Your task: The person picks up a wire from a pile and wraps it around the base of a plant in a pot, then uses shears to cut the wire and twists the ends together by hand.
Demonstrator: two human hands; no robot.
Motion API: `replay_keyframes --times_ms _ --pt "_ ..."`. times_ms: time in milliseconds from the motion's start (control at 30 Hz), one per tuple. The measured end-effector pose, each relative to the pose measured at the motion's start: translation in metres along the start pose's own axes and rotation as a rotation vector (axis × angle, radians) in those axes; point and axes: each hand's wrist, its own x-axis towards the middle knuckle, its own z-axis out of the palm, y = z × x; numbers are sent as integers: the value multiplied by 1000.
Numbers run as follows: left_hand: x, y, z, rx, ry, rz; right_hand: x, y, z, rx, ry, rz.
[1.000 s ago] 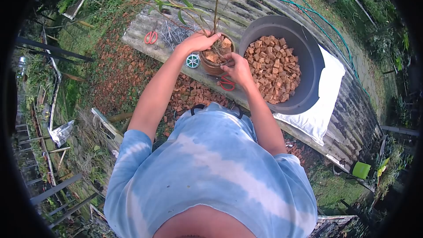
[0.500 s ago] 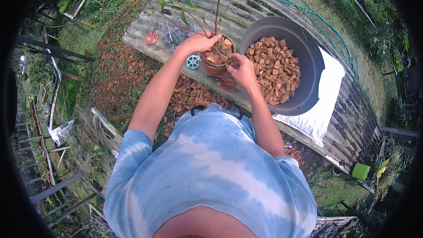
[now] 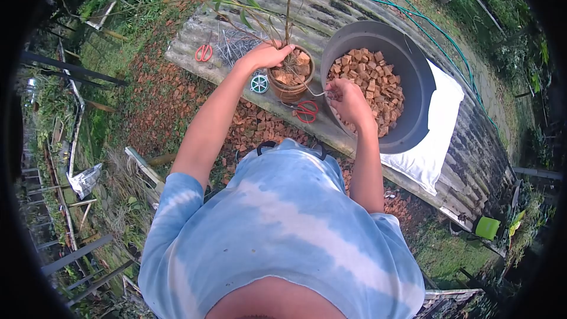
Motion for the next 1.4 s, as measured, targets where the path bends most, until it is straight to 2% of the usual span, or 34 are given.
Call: replay_keyframes --times_ms 33,133,233,367,667,767,867,1067,1400 --pt "2 -3 1 -10 -1 4 0 5 0 60 -1 7" --pt "5 -5 4 -56 24 20 -5 -1 -1 -82 -75 -2" --pt "1 -1 6 -84 53 28 7 7 25 -87 -63 -203" --pt "-4 4 1 6 9 3 30 2 46 -68 -43 -277" --pt "13 -11 9 35 38 44 56 20 65 2 0 -336" --pt "11 -9 8 7 32 29 60 19 65 -87 29 -389" --pt "7 -7 7 -21 34 22 64 22 68 -79 27 -402" --pt "3 -1 4 -9 33 7 59 14 67 -30 3 -296" --pt "12 -10 6 -1 25 16 47 0 64 32 88 -316"
